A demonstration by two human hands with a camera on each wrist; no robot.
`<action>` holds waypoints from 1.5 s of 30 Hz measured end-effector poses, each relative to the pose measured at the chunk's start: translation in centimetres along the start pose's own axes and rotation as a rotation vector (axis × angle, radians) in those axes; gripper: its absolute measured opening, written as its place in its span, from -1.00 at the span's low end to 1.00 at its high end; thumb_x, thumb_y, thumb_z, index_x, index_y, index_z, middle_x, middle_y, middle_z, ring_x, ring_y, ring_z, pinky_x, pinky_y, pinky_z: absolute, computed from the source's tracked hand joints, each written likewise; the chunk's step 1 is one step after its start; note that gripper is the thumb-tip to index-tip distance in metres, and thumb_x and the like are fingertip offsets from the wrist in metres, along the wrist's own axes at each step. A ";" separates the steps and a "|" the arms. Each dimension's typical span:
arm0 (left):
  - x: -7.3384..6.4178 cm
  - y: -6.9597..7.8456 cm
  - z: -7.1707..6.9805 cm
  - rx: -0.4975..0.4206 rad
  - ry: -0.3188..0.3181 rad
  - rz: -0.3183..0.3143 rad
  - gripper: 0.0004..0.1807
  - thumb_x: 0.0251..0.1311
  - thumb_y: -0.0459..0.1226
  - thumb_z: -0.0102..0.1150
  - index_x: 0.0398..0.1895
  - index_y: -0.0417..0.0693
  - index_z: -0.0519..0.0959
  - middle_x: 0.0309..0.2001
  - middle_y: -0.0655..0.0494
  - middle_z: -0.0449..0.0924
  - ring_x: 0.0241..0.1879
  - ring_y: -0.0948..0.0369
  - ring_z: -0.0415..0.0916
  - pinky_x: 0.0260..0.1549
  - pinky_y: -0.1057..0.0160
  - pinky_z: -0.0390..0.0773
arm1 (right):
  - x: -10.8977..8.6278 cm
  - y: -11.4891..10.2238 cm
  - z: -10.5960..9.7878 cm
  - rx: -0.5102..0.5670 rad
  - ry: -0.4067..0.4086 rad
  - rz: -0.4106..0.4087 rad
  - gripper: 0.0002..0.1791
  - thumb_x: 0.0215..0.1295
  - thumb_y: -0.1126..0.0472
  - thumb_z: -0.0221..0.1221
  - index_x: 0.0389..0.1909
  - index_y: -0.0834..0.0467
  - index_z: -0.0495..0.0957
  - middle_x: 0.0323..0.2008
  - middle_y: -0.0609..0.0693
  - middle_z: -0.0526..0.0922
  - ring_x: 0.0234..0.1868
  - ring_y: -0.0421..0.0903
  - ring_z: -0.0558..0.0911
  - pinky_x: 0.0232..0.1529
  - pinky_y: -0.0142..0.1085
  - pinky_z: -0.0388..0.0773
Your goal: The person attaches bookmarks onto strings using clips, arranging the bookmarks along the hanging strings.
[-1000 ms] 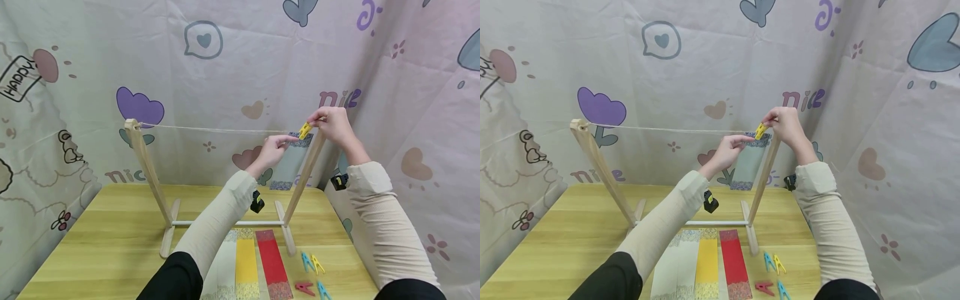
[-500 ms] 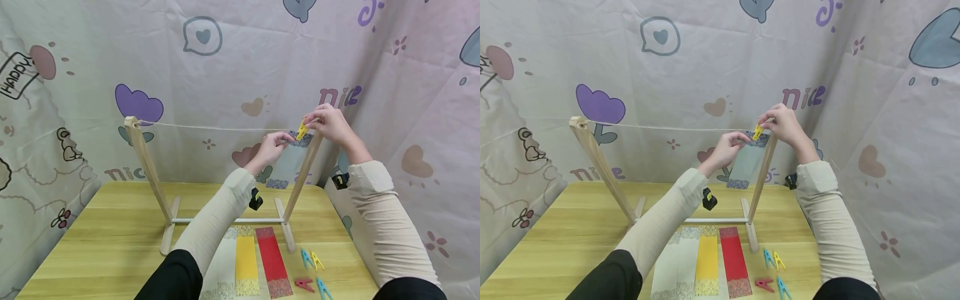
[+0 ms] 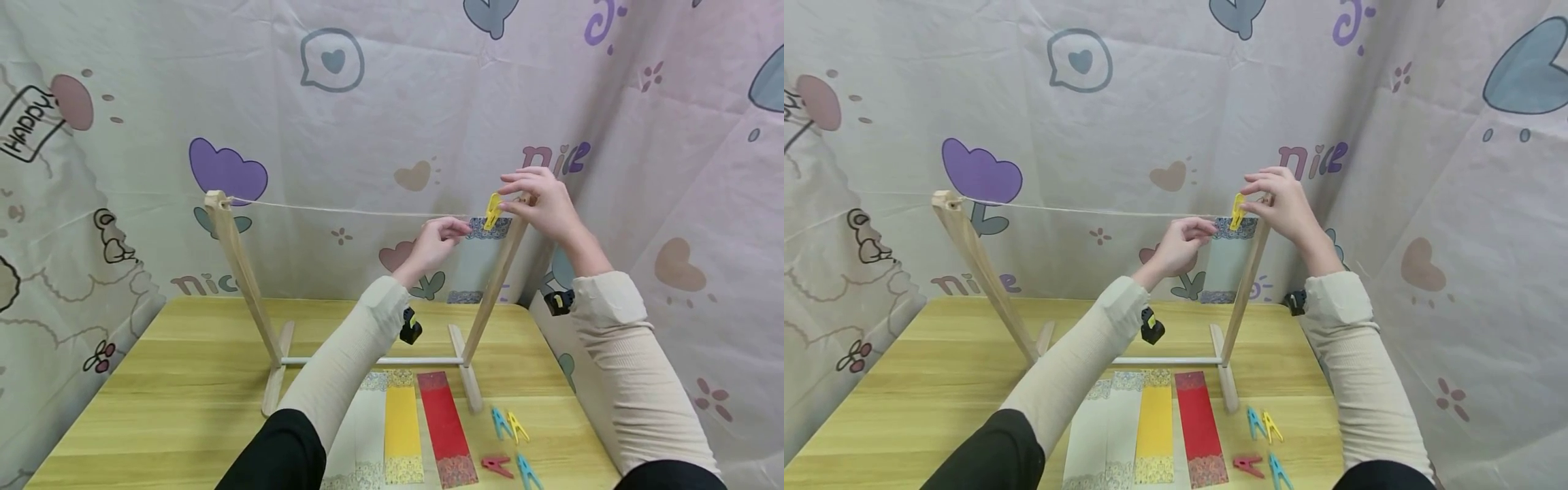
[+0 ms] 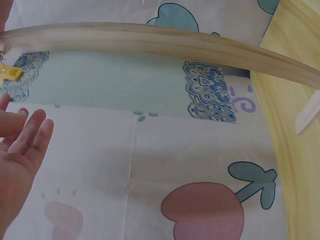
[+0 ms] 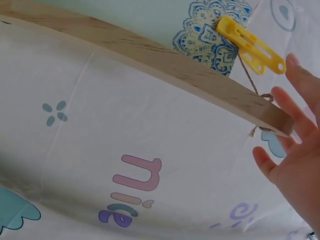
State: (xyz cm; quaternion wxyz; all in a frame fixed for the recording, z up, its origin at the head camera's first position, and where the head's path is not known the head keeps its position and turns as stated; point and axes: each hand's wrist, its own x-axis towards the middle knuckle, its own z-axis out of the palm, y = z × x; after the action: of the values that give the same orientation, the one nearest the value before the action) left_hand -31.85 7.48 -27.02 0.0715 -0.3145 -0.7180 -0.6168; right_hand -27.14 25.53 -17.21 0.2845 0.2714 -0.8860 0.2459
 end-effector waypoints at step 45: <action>-8.5 -3.9 -3.9 -0.219 0.116 -0.041 -0.81 0.15 -0.51 0.02 -0.21 -0.54 0.42 -0.24 -0.39 0.49 -0.29 -0.05 0.48 -0.29 0.11 0.52 | -7.4 0.6 2.1 0.162 0.393 -0.047 -0.59 -0.23 0.65 0.26 -0.23 0.41 0.54 0.01 0.19 0.49 0.10 -0.07 0.33 0.08 -0.36 0.18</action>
State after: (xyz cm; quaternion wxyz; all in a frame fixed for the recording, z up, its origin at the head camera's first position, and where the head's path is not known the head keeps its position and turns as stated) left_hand -28.35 0.63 -33.57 0.0657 -0.2693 -0.6473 -0.7101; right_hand -23.25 27.26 -23.59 0.4349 0.2607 -0.7841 0.3578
